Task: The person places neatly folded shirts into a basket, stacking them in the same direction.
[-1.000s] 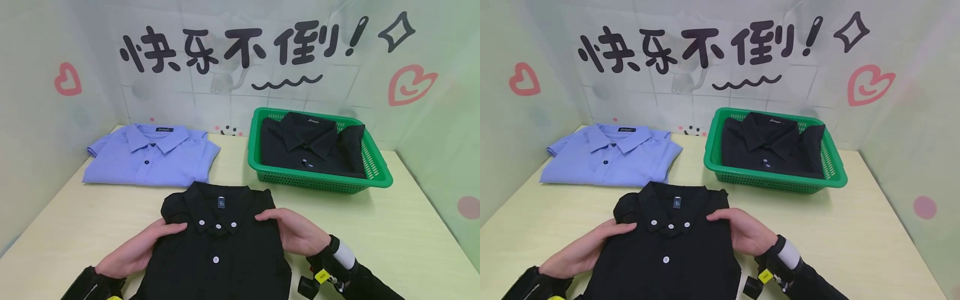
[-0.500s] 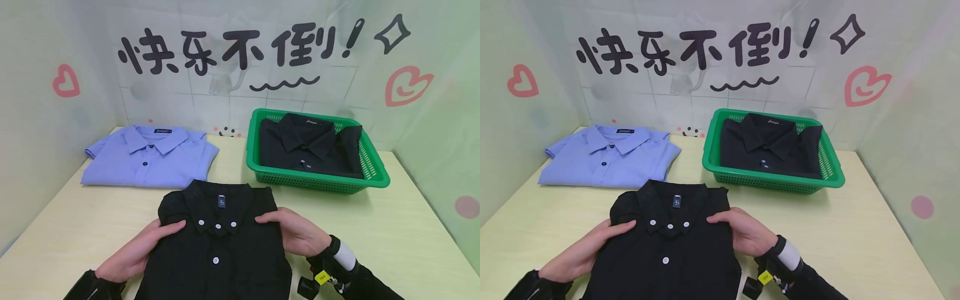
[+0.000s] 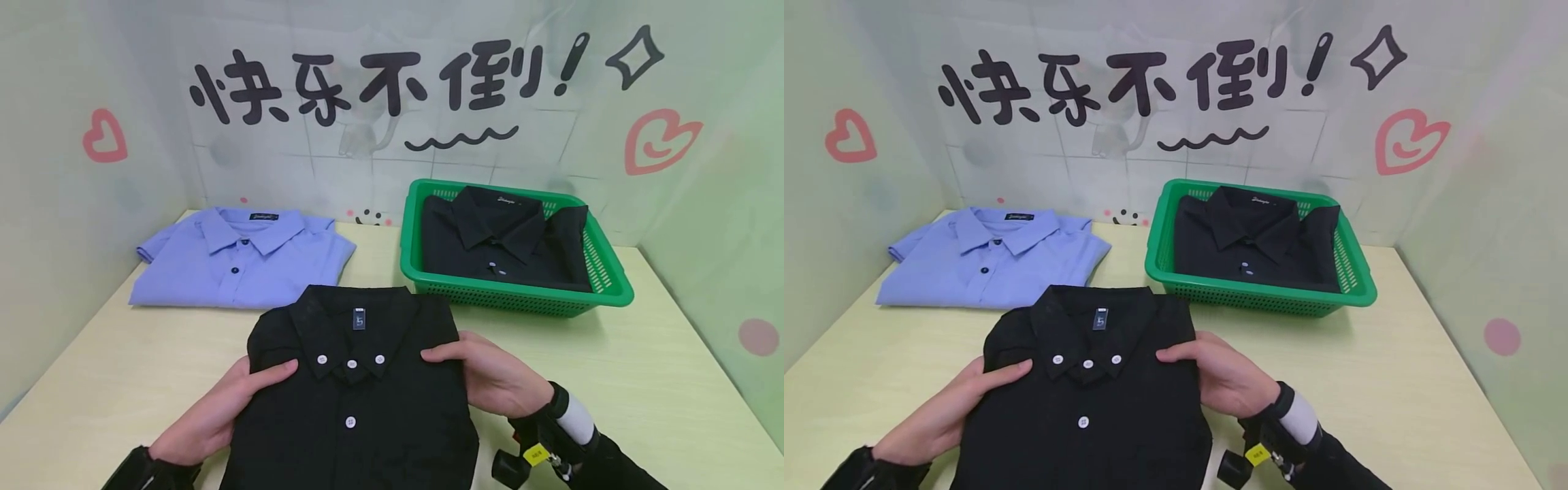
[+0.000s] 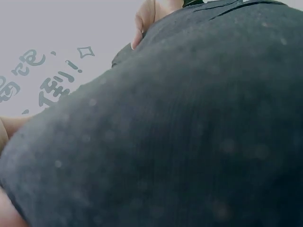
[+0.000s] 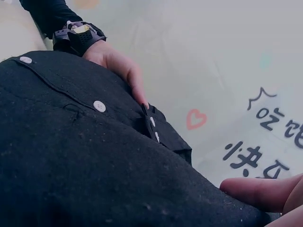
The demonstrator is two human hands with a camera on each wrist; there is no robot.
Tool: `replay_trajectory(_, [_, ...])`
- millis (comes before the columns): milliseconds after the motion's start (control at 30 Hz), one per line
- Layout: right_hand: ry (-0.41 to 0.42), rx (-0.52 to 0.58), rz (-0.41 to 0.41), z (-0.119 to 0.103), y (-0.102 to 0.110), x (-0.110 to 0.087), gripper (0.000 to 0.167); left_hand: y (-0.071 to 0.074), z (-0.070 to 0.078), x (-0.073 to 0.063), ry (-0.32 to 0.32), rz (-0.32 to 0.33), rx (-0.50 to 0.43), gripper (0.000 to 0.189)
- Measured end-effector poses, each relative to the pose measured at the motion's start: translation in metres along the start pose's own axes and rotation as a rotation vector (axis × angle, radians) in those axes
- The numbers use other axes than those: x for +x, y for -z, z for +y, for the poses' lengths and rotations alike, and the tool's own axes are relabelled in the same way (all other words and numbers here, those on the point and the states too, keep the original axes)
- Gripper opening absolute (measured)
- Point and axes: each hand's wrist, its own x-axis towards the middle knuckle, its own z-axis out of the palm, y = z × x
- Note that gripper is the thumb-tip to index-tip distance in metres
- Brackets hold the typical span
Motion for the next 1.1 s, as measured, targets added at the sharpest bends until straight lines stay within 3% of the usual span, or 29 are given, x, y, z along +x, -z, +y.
replay_trajectory(500, [0.067, -0.065, 0.025, -0.006, -0.009, -0.013, 0.038, -0.004, 0.002, -0.001, -0.024, 0.004, -0.013, 0.054])
replay_trajectory(900, [0.065, -0.06, 0.035, -0.009, -0.009, -0.015, 0.04, -0.004, 0.001, 0.0, -0.057, 0.049, 0.01, 0.053])
replay_trajectory(1100, [0.059, -0.041, 0.02, -0.008, -0.006, -0.015, 0.037, -0.005, 0.003, 0.0, -0.066, 0.108, 0.02, 0.05])
